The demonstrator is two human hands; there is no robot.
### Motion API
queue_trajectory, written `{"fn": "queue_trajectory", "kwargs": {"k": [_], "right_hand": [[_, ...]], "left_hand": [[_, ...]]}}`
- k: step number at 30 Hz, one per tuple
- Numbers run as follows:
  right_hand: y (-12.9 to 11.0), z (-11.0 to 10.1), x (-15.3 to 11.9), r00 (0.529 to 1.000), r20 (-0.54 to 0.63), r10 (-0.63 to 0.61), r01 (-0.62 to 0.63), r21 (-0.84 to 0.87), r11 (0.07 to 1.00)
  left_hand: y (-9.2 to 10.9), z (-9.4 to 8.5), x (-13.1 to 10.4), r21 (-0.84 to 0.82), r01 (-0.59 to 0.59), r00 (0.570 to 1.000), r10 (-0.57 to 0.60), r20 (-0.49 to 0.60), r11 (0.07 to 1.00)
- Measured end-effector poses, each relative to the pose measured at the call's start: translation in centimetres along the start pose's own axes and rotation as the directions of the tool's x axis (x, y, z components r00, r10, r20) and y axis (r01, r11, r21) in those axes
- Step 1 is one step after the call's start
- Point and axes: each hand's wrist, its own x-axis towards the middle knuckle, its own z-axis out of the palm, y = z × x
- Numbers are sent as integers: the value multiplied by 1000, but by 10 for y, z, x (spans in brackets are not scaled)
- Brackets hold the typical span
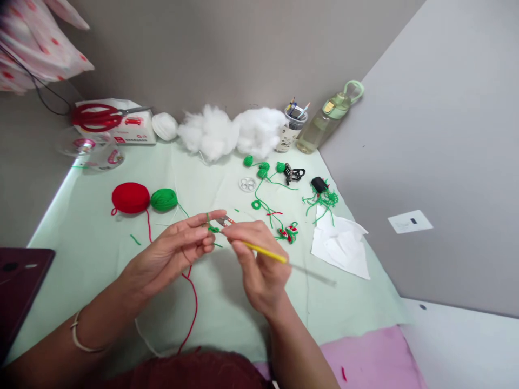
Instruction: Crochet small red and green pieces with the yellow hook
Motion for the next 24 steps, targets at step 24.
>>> {"fn": "queue_trajectory", "kwargs": {"k": [24], "right_hand": [[1, 1, 1, 970, -76, 231, -209, 226, 952]], "left_hand": [[-6, 5, -2, 13, -76, 992, 76, -104, 997]]}}
